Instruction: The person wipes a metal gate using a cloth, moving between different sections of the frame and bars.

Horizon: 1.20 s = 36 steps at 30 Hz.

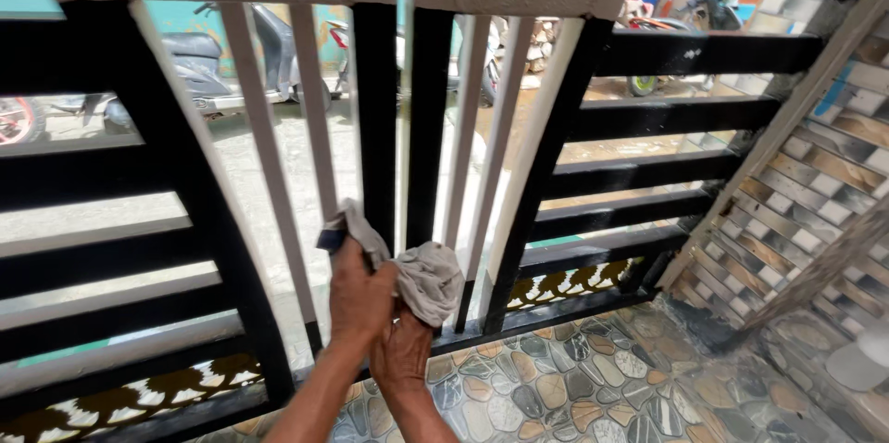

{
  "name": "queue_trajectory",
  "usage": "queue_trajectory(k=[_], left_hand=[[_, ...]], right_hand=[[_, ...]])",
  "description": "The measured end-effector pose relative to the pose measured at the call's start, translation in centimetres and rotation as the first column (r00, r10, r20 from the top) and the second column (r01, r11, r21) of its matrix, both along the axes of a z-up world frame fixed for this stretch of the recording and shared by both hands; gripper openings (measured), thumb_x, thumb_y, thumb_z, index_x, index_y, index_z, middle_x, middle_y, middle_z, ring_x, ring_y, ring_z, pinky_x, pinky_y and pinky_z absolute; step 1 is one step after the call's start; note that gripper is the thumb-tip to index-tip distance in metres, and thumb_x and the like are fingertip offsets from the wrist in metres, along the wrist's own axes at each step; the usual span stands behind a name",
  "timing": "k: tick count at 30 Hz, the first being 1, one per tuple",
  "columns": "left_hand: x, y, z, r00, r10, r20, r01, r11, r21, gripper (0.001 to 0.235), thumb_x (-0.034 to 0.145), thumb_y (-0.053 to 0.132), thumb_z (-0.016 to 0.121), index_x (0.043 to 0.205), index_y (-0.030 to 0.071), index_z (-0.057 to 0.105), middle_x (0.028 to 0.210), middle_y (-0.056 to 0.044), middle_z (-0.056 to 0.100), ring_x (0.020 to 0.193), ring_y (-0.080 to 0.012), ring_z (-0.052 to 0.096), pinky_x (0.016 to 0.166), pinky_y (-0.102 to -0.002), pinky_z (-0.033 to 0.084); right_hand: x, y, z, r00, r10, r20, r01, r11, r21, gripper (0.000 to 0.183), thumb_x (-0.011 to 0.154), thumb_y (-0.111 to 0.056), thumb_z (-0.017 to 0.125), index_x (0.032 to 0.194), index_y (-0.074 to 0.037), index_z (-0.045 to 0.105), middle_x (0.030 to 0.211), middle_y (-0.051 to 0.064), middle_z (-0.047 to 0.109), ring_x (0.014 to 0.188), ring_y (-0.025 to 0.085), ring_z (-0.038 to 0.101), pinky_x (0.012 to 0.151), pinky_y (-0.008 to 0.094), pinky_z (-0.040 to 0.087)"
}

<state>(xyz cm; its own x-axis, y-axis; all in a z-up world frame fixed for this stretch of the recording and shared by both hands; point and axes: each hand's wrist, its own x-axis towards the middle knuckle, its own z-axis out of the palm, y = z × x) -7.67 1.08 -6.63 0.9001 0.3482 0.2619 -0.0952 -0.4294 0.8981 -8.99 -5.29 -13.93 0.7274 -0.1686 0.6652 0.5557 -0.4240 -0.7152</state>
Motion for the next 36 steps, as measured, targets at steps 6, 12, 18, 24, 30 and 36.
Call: queue_trajectory(k=[6, 12, 18, 24, 30, 36], left_hand=[[0.5, 1.8, 7.2, 0.821, -0.141, 0.553, 0.159, 0.987, 0.016, 0.052, 0.092, 0.006, 0.052, 0.145, 0.005, 0.053, 0.121, -0.020, 0.071, 0.111, -0.0339, 0.071, 0.095, -0.045, 0.055], [-1.1, 1.1, 7.0, 0.637, -0.204, 0.743, -0.037, 0.955, 0.294, 0.051, 0.102, 0.001, 0.049, 0.152, -0.002, 0.043, 0.151, -0.032, 0.052, 0.138, -0.0493, 0.052, 0.115, -0.050, 0.043], [-6.1, 0.3, -2.9, 0.961, -0.060, 0.269, 0.074, 0.996, -0.043, 0.039, 0.091, 0.010, 0.052, 0.127, 0.012, 0.067, 0.122, -0.011, 0.074, 0.109, -0.0266, 0.074, 0.095, -0.037, 0.059], [-4.2, 1.0, -0.9, 0.950, -0.224, 0.218, 0.254, 0.959, -0.124, 0.031, 0.087, 0.017, 0.059, 0.114, 0.012, 0.074, 0.105, -0.008, 0.080, 0.092, -0.0236, 0.078, 0.085, -0.038, 0.060], [0.0, -1.5, 1.9, 0.831, -0.487, 0.269, 0.506, 0.862, -0.002, 0.071, 0.086, 0.038, 0.061, 0.145, 0.005, 0.041, 0.114, -0.018, 0.071, 0.100, -0.0311, 0.072, 0.092, -0.043, 0.055], [7.0, -4.9, 9.0, 0.773, -0.403, 0.490, 0.368, 0.914, 0.171, 0.098, 0.080, 0.039, 0.070, 0.156, -0.001, 0.024, 0.143, -0.030, 0.049, 0.130, -0.0411, 0.053, 0.112, -0.048, 0.041]], right_hand=[[2.5, 0.7, 6.8, 0.918, 0.155, 0.366, -0.114, 0.985, -0.130, 0.041, 0.095, -0.016, 0.065, 0.130, 0.004, 0.061, 0.131, 0.022, 0.066, 0.123, 0.039, 0.060, 0.106, 0.044, 0.047], [2.8, 2.2, 9.0, 0.913, -0.011, 0.407, 0.087, 0.982, -0.169, 0.036, 0.093, -0.024, 0.065, 0.119, 0.001, 0.065, 0.114, 0.018, 0.072, 0.106, 0.035, 0.068, 0.091, 0.044, 0.054], [-1.9, 1.0, -1.4, 0.924, 0.023, -0.382, 0.019, 0.994, 0.104, 0.036, 0.091, -0.033, 0.064, 0.108, -0.002, 0.070, 0.097, 0.015, 0.078, 0.088, 0.032, 0.076, 0.077, 0.044, 0.062], [2.6, -0.6, -2.7, 0.835, -0.097, -0.542, 0.182, 0.978, 0.106, 0.040, 0.100, -0.038, 0.059, 0.097, 0.000, 0.072, 0.089, 0.019, 0.077, 0.082, 0.034, 0.076, 0.077, 0.046, 0.060], [7.4, -3.3, -4.0, 0.894, -0.320, -0.314, 0.317, 0.946, -0.060, 0.039, 0.096, -0.041, 0.067, 0.109, -0.005, 0.073, 0.097, 0.014, 0.078, 0.088, 0.030, 0.075, 0.078, 0.045, 0.058], [10.8, -6.9, 6.4, 0.884, 0.447, -0.134, -0.279, 0.736, 0.617, 0.039, 0.100, -0.027, 0.051, 0.136, -0.010, 0.054, 0.118, 0.002, 0.066, 0.103, 0.015, 0.067, 0.087, 0.033, 0.059]])
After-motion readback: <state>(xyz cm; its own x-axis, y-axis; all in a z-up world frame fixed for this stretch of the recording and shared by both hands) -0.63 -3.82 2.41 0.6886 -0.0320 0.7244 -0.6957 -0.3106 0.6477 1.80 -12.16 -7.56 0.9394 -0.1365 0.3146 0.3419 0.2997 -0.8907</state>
